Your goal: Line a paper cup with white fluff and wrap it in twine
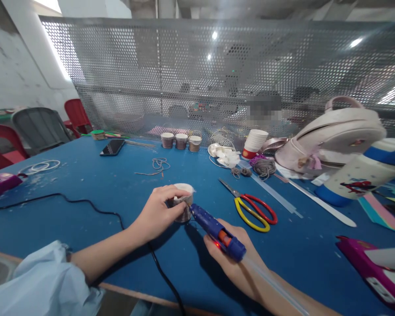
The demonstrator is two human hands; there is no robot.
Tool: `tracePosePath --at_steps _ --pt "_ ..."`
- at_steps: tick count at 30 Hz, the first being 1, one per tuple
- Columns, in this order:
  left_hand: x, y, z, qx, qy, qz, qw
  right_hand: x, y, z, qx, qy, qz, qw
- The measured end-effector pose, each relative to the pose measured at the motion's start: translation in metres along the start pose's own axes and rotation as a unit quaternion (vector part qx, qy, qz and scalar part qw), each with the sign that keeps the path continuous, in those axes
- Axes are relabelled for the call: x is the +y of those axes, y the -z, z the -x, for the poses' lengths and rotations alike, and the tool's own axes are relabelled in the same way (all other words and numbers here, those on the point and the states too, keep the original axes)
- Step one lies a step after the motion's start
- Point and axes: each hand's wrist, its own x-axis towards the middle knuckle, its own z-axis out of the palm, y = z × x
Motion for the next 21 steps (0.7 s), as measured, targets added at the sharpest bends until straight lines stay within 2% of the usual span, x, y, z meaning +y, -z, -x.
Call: tracePosePath --at_steps 9,17,21 --pt "0.0008 0.0003 -0.0003 -0.001 0.006 -0.011 1.000 -0.0012 0.0041 -0.0004 0.006 -0.027 0.001 1.000" --pt "0.0007 -0.0010 0.0018 0.001 0.004 -0.032 0.999 -0.0039 0.0013 0.0016 -0.005 0.022 0.007 1.000" --pt "0.0008 -0.0005 0.0027 0.002 0.002 -0.041 0.999 -0.0037 0.0030 0.0015 0.004 -0.001 0.007 1.000"
